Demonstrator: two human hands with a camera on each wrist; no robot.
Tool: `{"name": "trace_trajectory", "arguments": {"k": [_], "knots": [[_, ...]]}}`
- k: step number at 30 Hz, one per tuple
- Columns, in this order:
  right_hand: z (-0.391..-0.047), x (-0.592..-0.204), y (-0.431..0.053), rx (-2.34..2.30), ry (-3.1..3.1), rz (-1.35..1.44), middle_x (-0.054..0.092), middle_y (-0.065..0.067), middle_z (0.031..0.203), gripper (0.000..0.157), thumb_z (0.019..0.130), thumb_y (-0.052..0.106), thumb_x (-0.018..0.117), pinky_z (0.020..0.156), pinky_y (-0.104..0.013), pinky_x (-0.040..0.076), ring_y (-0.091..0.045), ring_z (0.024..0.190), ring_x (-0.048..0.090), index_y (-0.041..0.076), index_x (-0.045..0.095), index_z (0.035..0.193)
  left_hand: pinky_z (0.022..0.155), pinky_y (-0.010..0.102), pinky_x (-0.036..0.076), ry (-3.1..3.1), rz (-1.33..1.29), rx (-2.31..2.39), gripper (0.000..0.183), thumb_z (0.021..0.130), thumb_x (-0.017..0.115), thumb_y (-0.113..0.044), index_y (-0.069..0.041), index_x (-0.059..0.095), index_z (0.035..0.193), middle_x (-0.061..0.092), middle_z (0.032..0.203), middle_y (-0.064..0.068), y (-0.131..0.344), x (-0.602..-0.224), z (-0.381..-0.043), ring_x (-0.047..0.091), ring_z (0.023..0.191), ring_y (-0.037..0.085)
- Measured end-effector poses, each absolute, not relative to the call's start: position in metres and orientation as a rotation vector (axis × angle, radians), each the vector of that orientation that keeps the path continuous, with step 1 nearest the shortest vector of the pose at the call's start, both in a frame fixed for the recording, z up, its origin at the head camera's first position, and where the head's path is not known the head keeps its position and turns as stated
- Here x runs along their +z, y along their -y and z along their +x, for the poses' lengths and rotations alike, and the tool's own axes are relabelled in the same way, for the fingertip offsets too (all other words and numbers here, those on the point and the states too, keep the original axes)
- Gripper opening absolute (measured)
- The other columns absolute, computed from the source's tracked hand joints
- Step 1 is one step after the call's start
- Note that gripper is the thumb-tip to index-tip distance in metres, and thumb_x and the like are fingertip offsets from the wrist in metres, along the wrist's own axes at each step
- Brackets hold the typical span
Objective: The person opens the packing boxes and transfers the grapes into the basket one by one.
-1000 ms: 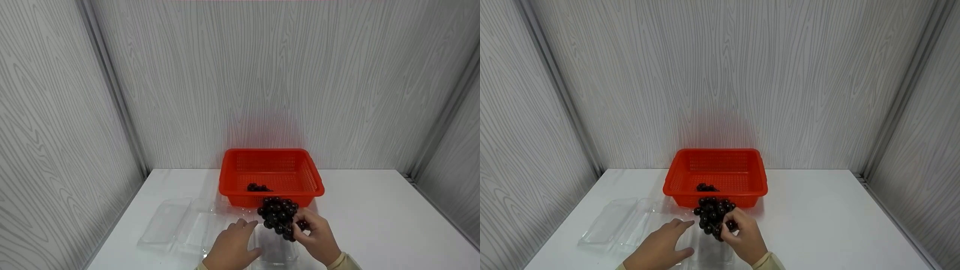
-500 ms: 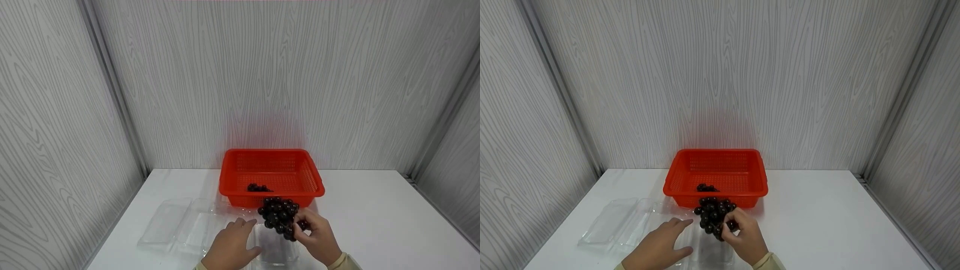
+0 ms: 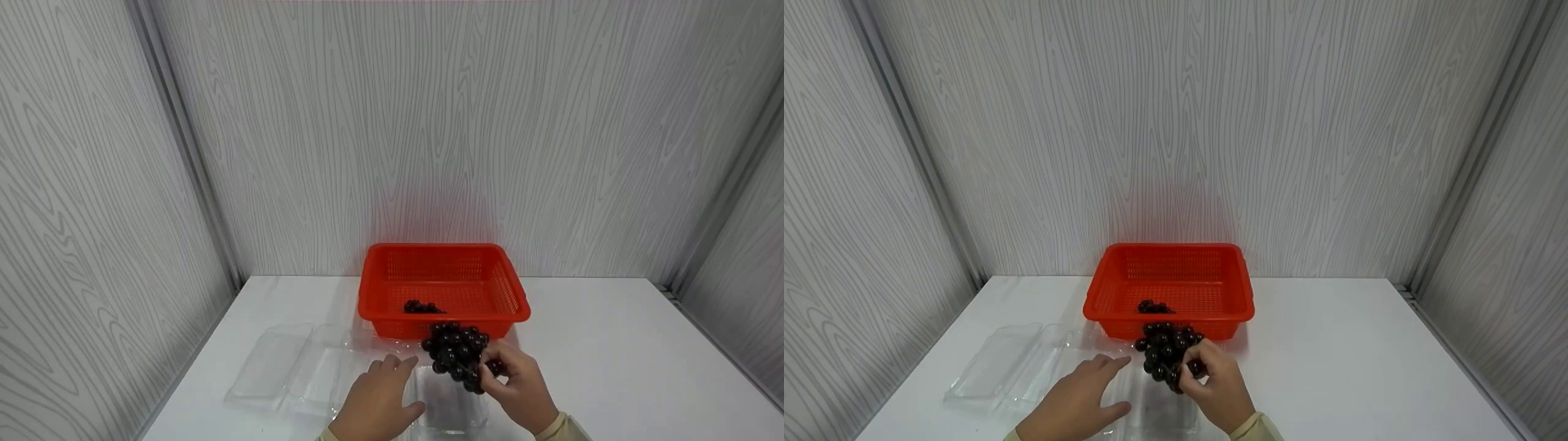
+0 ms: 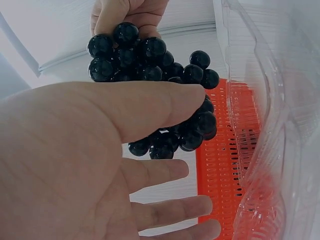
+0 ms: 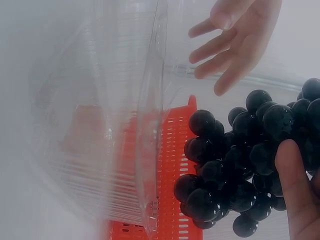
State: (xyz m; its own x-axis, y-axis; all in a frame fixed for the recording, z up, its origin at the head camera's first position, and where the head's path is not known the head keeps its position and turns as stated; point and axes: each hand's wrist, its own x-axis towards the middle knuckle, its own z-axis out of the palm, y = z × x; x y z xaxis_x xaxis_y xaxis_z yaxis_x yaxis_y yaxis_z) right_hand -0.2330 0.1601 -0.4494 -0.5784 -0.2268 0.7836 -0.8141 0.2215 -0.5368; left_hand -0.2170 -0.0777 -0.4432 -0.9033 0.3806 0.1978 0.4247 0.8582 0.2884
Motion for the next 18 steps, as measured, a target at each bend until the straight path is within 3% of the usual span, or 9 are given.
{"name": "trace_trajectory", "arguments": {"k": [11,18], "knots": [[-0.251,-0.473,-0.169,1.354,1.976,0.883,0.055,0.003,0.078,0.035,0.076,-0.019,0.06,0.042,-0.023,0.047,-0.011,0.058,0.053,0.015,0.057,0.085,0.077,0.042,0.05,2.848,-0.62,-0.515,0.067,0.079,0.07,-0.044,-0.012,0.05,0.134,0.057,0.114,0.008,0.08,-0.441,-0.215,0.055,0.098,0.026],[-0.242,-0.461,-0.163,1.351,1.957,0.856,0.054,0.001,0.076,0.034,0.073,-0.023,0.058,0.042,-0.022,0.046,-0.011,0.058,0.053,0.01,0.056,0.082,0.079,0.042,0.05,2.843,-0.613,-0.53,0.071,0.079,0.069,-0.045,-0.013,0.046,0.139,0.056,0.115,0.007,0.081,-0.439,-0.217,0.054,0.1,0.025]]}}
